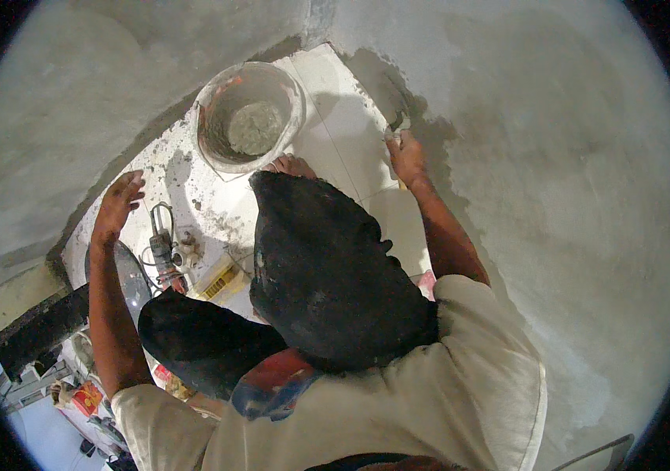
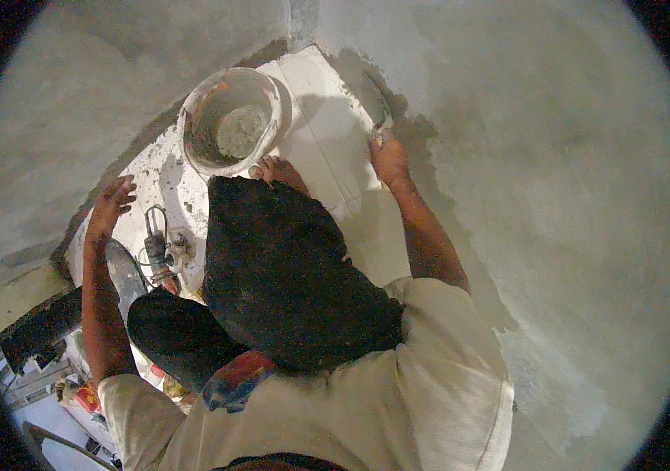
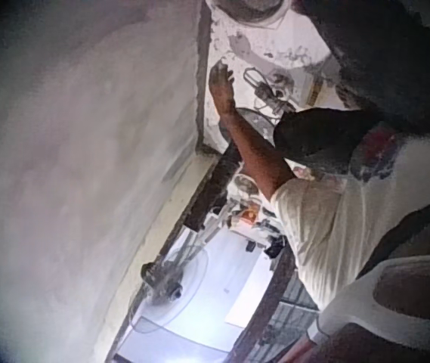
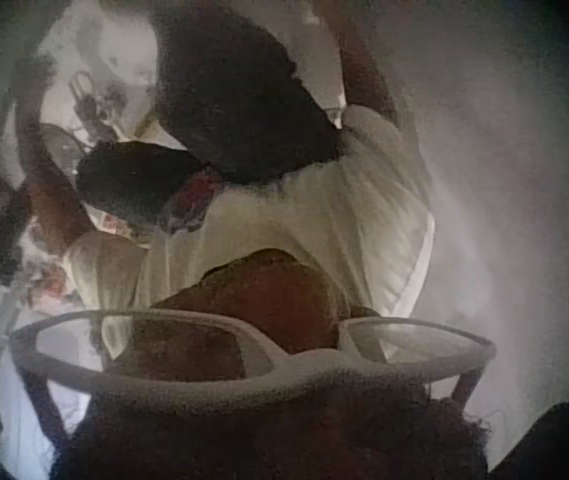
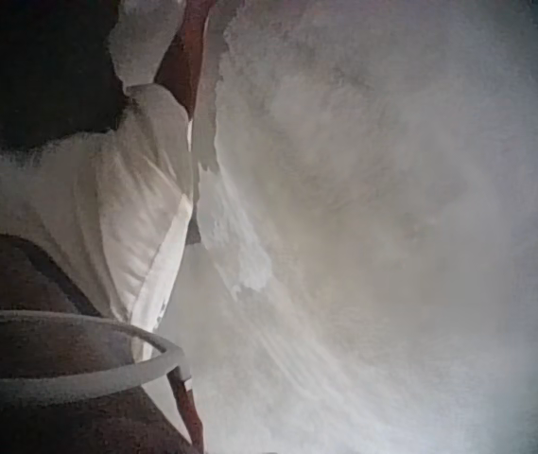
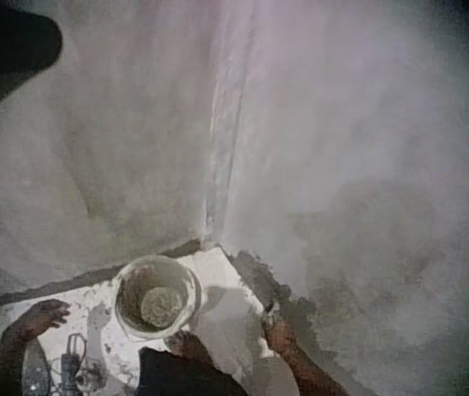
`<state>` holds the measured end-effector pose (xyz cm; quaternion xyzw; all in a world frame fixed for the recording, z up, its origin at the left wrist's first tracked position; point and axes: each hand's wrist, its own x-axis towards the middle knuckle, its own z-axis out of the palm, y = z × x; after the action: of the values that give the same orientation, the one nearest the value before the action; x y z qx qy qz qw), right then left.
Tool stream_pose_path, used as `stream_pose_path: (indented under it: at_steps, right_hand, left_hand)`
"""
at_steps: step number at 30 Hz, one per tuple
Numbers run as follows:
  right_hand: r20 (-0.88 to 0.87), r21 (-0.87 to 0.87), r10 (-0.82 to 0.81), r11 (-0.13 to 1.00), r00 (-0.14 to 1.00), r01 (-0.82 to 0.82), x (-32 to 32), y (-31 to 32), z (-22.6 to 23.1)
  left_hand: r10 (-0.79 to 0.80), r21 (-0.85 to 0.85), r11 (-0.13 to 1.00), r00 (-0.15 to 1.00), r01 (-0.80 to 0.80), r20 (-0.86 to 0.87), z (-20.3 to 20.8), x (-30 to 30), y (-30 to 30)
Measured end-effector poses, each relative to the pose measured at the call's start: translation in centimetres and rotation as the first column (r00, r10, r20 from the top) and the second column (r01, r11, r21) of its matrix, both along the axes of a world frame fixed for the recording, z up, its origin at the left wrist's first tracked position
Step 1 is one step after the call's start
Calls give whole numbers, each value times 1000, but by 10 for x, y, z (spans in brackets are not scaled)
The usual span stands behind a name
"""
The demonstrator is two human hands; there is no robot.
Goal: The person scoops plaster from a bucket with a trowel and applies it to the wall, smoothing the surface repeatedly. The person works on a corner section of the wall, repeatedly loading the trowel and spreading the material.
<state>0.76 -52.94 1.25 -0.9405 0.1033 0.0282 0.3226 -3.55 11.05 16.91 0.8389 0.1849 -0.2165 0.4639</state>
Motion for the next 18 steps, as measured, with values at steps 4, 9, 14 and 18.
stream_pose_path:
  at_steps: [4,9,14,18]
  right_hand:
    - [198,77,-70,995,978,56,-46,0,52]
    - [24,-20,-70,997,997,71,-58,-8,36]
    - [-130,-16,53,998,990,-55,-37,1,2]
    - [-37,-41,-62,997,997,61,-50,-22,10]
  left_hand:
    - [139,-27,990,990,-139,7,1,-43,16]
    - [-3,-27,1000,983,-2,-182,-23,-57,-3]
    - [-103,-8,995,988,103,-114,-47,-62,11]
    - [-58,-72,996,993,50,-106,-48,-69,11]
